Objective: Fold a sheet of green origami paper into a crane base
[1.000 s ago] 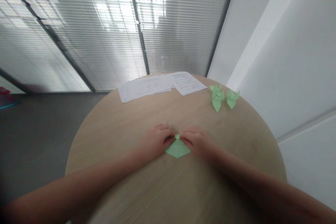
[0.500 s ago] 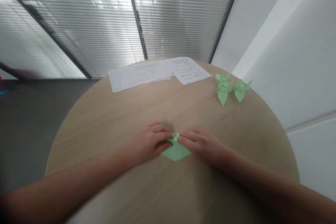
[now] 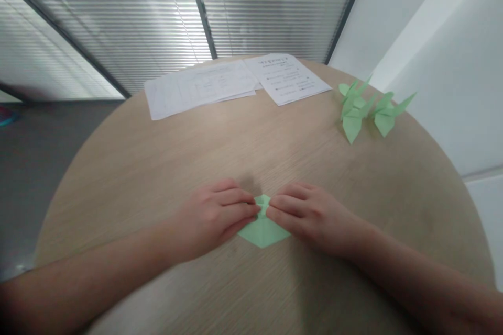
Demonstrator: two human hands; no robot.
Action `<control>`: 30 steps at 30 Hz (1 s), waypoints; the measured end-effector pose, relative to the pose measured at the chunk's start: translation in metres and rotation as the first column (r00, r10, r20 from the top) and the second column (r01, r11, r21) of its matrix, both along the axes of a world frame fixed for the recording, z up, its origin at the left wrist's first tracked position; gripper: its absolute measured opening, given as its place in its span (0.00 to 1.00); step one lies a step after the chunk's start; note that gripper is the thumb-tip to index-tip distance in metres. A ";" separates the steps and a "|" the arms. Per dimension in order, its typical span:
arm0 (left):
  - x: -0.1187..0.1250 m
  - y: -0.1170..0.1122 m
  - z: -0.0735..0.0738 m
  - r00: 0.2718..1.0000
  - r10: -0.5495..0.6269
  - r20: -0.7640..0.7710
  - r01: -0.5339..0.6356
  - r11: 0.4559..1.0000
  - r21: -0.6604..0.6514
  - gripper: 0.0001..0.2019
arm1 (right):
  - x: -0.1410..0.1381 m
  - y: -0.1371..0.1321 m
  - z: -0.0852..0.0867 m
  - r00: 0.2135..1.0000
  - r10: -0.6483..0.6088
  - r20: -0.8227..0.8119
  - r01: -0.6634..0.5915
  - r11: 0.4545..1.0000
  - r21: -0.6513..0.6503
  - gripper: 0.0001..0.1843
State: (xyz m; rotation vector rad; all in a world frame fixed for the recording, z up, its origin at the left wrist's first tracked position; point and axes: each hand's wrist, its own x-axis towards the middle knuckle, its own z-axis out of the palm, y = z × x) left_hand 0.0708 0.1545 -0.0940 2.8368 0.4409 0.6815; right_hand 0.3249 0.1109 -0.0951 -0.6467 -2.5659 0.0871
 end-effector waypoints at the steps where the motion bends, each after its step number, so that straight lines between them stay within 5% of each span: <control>1: 0.000 0.000 0.001 1.000 -0.007 0.001 0.007 1.000 0.003 0.08 | 0.000 0.000 0.001 1.000 0.000 0.008 0.000 1.000 -0.001 0.14; 23: 0.000 -0.001 0.005 0.992 -0.059 -0.112 0.062 0.998 0.026 0.11 | 0.002 -0.002 0.006 0.998 0.011 0.070 -0.015 0.998 0.055 0.14; 30: -0.001 -0.002 0.003 0.993 -0.052 -0.104 0.057 0.997 0.051 0.10 | 0.002 0.001 -0.003 0.985 -0.142 -0.101 0.138 0.989 -0.048 0.09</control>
